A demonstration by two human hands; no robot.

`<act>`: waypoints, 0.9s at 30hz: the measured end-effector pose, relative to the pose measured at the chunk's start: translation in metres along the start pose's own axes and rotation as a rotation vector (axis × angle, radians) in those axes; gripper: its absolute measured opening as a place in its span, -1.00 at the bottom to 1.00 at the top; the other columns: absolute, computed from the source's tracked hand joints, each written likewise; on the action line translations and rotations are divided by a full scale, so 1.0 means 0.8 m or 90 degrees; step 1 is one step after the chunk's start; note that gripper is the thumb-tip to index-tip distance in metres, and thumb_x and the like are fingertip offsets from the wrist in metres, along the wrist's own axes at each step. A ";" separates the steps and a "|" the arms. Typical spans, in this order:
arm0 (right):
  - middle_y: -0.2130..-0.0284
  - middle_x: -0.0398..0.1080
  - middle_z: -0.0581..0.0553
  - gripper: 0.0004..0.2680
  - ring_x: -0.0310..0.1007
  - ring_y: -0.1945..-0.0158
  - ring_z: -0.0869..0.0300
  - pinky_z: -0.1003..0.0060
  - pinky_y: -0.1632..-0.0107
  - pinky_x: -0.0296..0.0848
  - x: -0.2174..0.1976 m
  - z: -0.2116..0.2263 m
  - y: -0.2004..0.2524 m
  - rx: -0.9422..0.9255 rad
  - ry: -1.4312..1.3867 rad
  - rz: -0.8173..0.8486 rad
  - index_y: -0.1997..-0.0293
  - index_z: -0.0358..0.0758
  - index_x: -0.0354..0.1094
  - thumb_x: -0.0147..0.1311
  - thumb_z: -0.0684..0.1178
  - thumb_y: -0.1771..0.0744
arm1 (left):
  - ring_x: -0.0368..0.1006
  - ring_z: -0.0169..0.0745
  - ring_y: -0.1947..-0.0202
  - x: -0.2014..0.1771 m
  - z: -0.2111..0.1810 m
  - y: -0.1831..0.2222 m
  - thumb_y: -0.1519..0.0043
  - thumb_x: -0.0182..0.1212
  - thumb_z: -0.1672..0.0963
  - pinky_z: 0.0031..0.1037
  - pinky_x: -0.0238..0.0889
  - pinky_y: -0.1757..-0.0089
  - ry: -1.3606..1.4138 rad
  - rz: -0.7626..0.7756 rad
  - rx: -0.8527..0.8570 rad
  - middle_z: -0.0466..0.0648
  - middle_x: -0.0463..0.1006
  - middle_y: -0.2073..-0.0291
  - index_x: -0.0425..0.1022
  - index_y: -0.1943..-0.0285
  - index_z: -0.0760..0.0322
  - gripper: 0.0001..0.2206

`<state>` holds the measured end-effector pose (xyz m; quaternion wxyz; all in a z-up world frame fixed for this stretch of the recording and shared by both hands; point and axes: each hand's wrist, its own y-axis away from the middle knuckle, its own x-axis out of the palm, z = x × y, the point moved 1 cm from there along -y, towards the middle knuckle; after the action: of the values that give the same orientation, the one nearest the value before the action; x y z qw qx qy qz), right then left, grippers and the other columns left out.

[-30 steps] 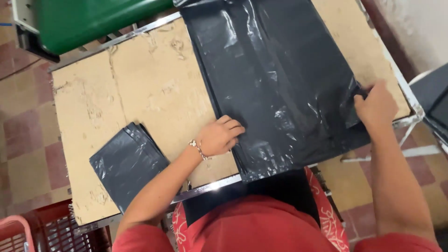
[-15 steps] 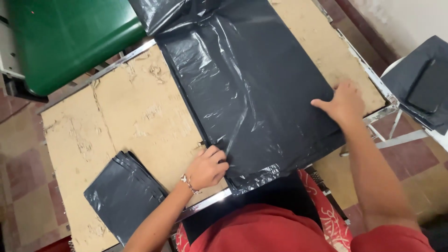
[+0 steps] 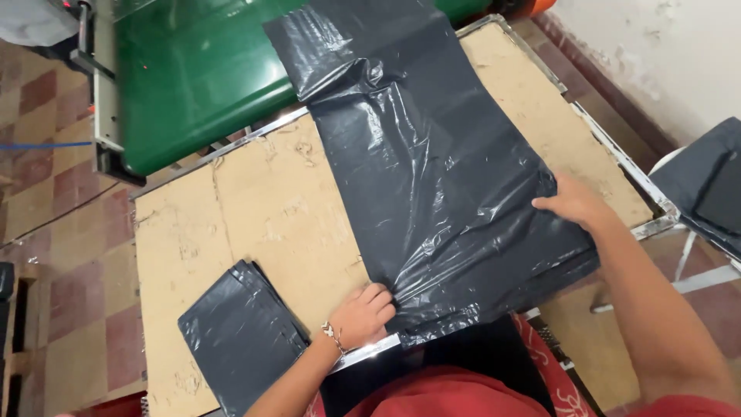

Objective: The worker catches black plastic bags from a conveyor belt, folds them into rectangles, and stacks them into a red plastic basket.

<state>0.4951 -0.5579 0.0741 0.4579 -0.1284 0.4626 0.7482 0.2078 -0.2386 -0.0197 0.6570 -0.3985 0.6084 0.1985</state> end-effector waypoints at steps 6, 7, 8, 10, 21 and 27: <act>-0.08 0.37 -0.13 -0.57 0.41 -0.03 0.08 0.13 -0.10 0.42 -0.009 0.059 -0.010 -0.211 -0.469 0.013 -0.31 -0.12 0.18 0.02 -0.22 -0.26 | -0.18 0.20 -0.49 -0.007 -0.004 -0.015 0.04 0.21 -0.30 0.10 -0.40 -0.32 0.115 0.116 -0.175 0.18 0.06 -0.46 0.01 -0.47 0.49 0.07; -0.05 0.37 -0.04 -0.57 0.43 0.01 0.15 0.19 -0.07 0.45 -0.011 0.073 -0.010 -0.261 -0.542 0.016 -0.31 -0.05 0.17 0.01 -0.20 -0.26 | -0.16 0.19 -0.48 -0.001 -0.003 -0.018 0.17 0.37 -0.29 0.05 -0.40 -0.34 0.116 0.098 -0.207 0.17 0.04 -0.46 -0.03 -0.48 0.49 0.18; -0.05 0.37 -0.04 -0.57 0.43 0.01 0.15 0.19 -0.07 0.45 -0.008 0.078 -0.026 -0.266 -0.542 0.014 -0.31 -0.05 0.17 0.01 -0.20 -0.26 | -0.16 0.19 -0.48 0.011 0.000 -0.028 0.17 0.37 -0.29 0.05 -0.40 -0.34 0.113 0.095 -0.206 0.17 0.04 -0.46 -0.03 -0.48 0.49 0.18; 0.18 0.50 0.03 -0.71 0.49 0.19 0.26 0.35 0.04 0.52 -0.003 0.087 -0.056 -0.272 -0.659 -0.098 -0.02 -0.07 0.38 0.16 -0.19 -0.21 | 0.01 0.08 -0.42 0.032 0.006 -0.045 0.44 0.61 0.16 -0.17 -0.07 -0.29 0.014 0.035 -0.318 0.10 0.11 -0.43 -0.07 -0.50 0.43 0.21; -0.11 0.32 -0.09 -0.70 0.24 -0.17 0.20 0.36 -0.20 0.13 -0.024 -0.030 0.183 -0.301 -0.477 -0.217 -0.14 -0.31 0.28 -0.15 -0.09 -0.30 | 0.62 -0.13 0.18 -0.119 -0.054 -0.020 -0.20 0.00 -0.09 -0.37 0.40 0.11 0.506 -0.309 -0.379 -0.01 0.67 0.21 0.61 0.06 0.25 -0.56; -0.07 0.46 -0.36 -0.56 0.39 -0.07 -0.18 0.04 -0.13 0.19 -0.079 -0.210 0.127 -0.194 -0.275 0.036 -0.19 -0.24 0.43 -0.08 -0.05 -0.19 | 0.55 -0.29 0.46 -0.244 -0.084 -0.003 -0.26 0.08 -0.08 -0.51 0.31 0.36 0.529 -0.069 -0.279 -0.15 0.63 0.45 0.61 0.32 0.18 -0.64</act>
<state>0.4090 -0.7455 0.0807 0.5002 -0.0202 0.2395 0.8319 0.1311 -0.2479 0.1717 0.2678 -0.6045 0.7419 0.1116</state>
